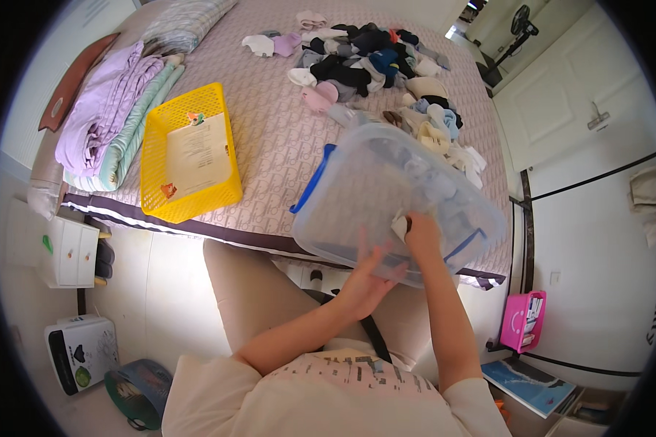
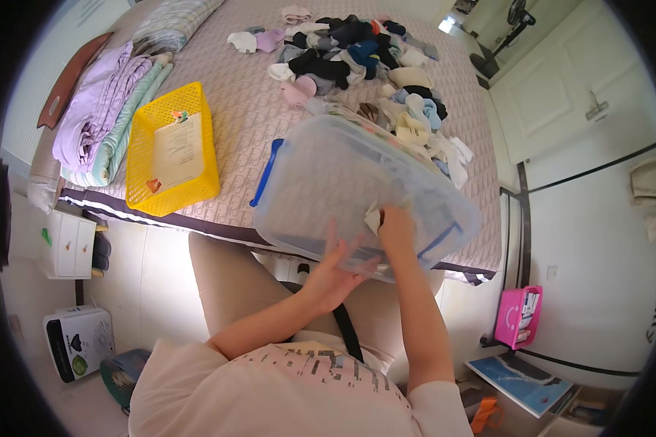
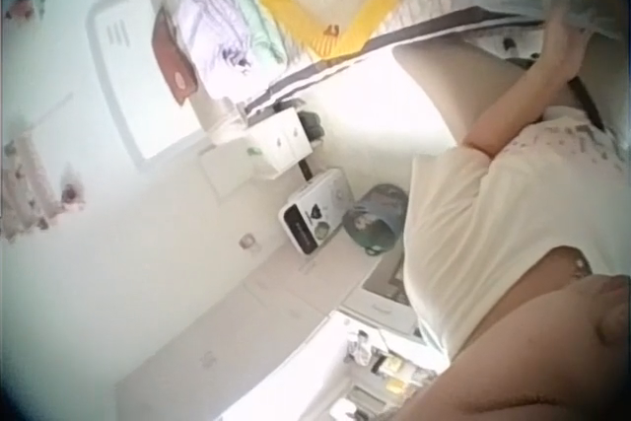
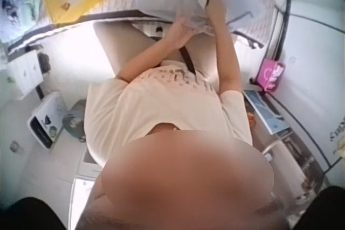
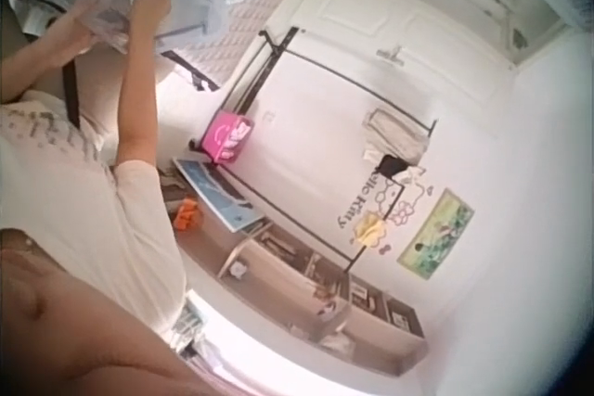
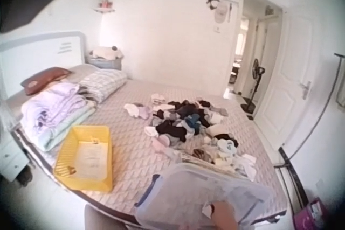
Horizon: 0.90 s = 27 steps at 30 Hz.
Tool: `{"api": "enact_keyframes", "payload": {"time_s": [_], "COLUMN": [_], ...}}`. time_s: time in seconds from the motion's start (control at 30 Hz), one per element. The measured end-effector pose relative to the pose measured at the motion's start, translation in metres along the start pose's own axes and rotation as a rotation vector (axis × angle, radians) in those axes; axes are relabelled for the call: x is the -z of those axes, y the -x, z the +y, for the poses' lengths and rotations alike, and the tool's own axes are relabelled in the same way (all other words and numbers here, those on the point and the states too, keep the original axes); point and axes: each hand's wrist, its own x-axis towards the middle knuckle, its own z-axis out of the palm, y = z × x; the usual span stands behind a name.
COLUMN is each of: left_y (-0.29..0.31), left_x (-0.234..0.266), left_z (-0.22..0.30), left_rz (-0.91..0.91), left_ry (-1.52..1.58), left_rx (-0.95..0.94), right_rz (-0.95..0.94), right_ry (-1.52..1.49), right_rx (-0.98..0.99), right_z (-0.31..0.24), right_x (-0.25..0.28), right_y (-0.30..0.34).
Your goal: The person wipes the inside and outside of a clear plastic storage container with a cloth, including the lid and edges.
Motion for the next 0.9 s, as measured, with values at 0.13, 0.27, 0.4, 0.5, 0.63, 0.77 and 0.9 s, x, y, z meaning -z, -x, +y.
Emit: {"api": "enact_keyframes", "payload": {"time_s": [0.13, 0.27, 0.4, 0.5, 0.63, 0.77, 0.9], "left_y": [-0.003, 0.003, 0.005, 0.022, 0.057, 0.067, 0.058], "left_x": [0.018, 0.007, 0.012, -0.001, -0.035, -0.055, -0.055], "left_z": [0.002, 0.014, 0.034, 0.072, 0.141, 0.184, 0.185], "left_rz": [-0.087, 0.002, 0.023, 0.195, 0.201, 0.189, 0.26], "left_ry": [0.152, 0.129, 0.036, -0.42, -0.904, -1.392, -1.568], "left_rx": [-0.024, -0.015, -0.023, -0.1, -0.363, -0.293, -0.314], "right_rz": [-0.216, -0.089, -0.081, -0.063, -0.097, -0.221, -0.255], "right_ry": [0.05, 0.056, -0.168, -0.265, -0.451, -0.498, -0.433], "right_rx": [-0.036, 0.083, 0.046, 0.139, 0.395, 0.394, 0.319], "right_z": [-0.03, -0.046, -0.074, -0.086, -0.108, -0.131, -0.137], "right_x": [0.028, 0.062, 0.086, 0.087, 0.048, 0.003, -0.023], "right_y": [0.009, 0.077, 0.096, 0.08, 0.042, 0.025, 0.021]}}
